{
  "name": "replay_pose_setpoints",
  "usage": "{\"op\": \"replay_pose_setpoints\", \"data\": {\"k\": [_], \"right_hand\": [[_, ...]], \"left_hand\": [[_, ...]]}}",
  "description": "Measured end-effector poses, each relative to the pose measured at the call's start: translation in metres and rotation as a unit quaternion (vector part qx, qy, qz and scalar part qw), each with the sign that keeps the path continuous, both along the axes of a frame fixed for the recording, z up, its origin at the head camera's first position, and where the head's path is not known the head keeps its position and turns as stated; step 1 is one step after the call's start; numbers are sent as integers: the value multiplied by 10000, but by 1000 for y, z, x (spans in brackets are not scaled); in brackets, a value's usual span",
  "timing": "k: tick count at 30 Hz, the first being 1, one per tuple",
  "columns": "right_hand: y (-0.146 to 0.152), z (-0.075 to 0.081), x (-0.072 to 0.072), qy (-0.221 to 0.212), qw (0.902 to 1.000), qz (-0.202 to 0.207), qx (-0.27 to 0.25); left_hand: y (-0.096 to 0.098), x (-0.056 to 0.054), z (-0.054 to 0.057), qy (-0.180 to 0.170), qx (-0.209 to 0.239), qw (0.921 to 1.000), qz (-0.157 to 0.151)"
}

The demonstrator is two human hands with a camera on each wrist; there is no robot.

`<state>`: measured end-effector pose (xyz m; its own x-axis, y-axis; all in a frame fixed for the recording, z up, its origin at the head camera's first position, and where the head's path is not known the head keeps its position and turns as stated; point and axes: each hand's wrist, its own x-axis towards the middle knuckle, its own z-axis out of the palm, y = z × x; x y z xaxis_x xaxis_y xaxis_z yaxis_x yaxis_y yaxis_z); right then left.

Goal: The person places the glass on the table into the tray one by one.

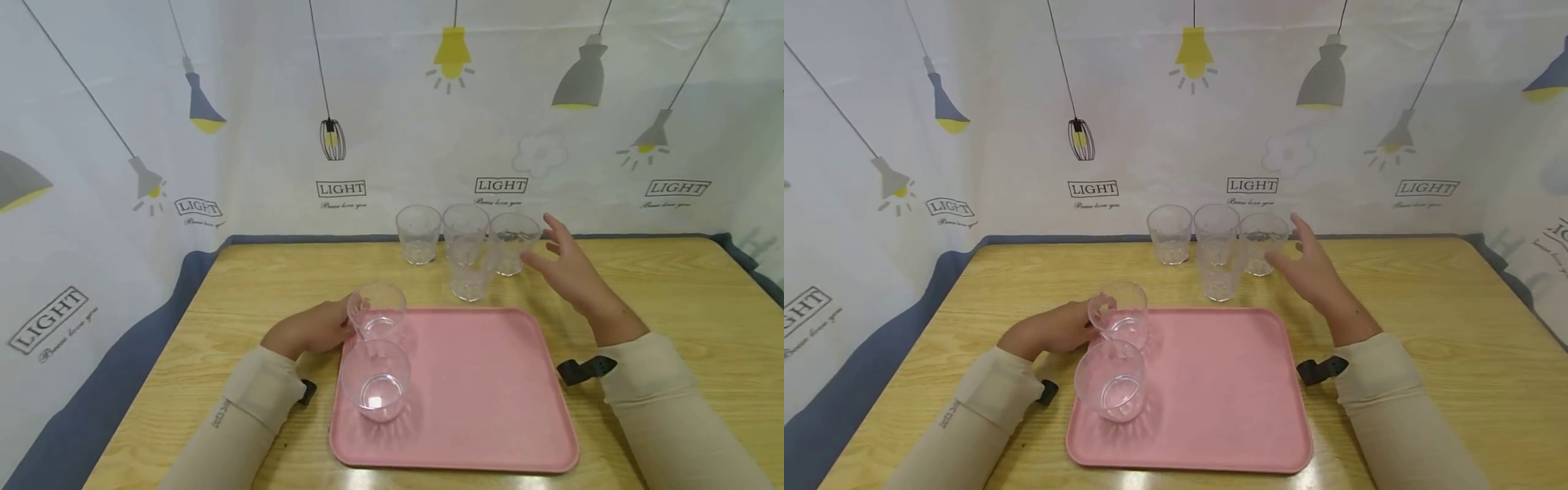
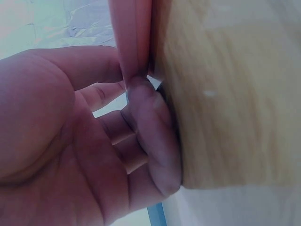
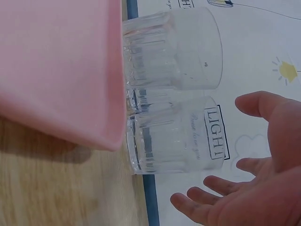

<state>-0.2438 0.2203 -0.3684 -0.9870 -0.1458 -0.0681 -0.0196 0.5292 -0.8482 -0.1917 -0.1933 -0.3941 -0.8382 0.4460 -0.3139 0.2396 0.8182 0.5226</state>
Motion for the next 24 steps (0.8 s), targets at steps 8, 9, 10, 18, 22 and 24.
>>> {"op": "replay_pose_setpoints", "data": {"k": [8, 9, 10, 18, 22, 24], "right_hand": [[-1, -3, -14, 67, 9995, 171, 271], [-1, -3, -16, 60, 9993, 196, 310], [-1, -3, -17, 58, 9992, 205, 335], [1, -6, -29, -162, 9992, 223, 276], [0, -9, -36, -262, 9991, 237, 220], [-1, -10, -37, -274, 9991, 223, 236]], "left_hand": [[1, -1, -2, -4, -3, 10000, -20], [1, -1, -2, 2, -11, 10000, -21], [1, -1, -1, 10, -5, 10000, -28], [2, 0, 1, 66, 1, 10000, -44], [2, 1, 2, 30, -6, 10000, 2], [2, 2, 3, 11, -12, 10000, 6]]}}
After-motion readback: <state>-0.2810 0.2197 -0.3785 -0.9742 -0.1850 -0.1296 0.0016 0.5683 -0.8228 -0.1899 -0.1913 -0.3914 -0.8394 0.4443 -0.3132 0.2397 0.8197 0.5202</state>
